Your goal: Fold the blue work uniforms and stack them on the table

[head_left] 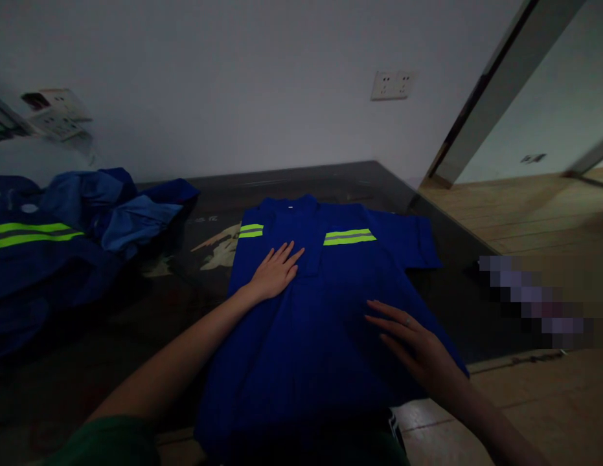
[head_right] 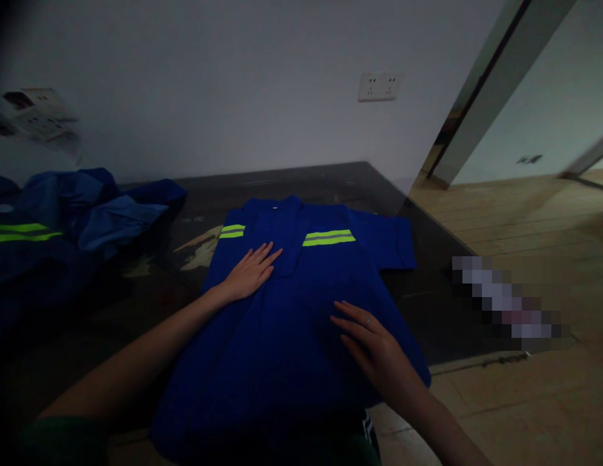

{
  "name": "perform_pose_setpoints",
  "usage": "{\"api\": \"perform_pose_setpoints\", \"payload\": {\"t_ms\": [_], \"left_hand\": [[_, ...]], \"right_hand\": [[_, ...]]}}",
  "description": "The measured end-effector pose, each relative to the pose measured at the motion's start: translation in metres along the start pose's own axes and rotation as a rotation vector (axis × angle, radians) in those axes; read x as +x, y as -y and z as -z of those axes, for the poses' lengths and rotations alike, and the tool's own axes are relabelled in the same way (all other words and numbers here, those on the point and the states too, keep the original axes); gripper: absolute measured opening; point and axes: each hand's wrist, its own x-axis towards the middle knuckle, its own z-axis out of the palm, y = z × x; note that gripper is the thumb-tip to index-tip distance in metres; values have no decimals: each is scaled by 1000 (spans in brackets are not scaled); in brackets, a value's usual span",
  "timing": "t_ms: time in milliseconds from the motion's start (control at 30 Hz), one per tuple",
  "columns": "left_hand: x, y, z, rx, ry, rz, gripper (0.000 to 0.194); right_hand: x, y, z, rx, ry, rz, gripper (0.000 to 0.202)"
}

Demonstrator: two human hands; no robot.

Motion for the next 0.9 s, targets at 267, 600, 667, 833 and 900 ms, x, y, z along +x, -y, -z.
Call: {"api": "perform_pose_setpoints", "payload": {"t_ms": [267,600,667,833,900], "left_hand": [[9,6,-4,-37,29,35,52],[108,-158,24,-103,-89,-190,39],[131,-209,16,-120,-16,-223,42],[171,-294,-12,-129,17,-47,67],[180,-308,-19,-119,-17,45,61]], "right_hand": [[-78,-14,38,155,-304,-510,37],[-146,-66,7,310,-376,-682,48],[-149,-74,-8,364,-388,-654,52],[-153,-89,-42,518,-393,-577,54],[-155,-88,-48,520,-406,-585,55]]}}
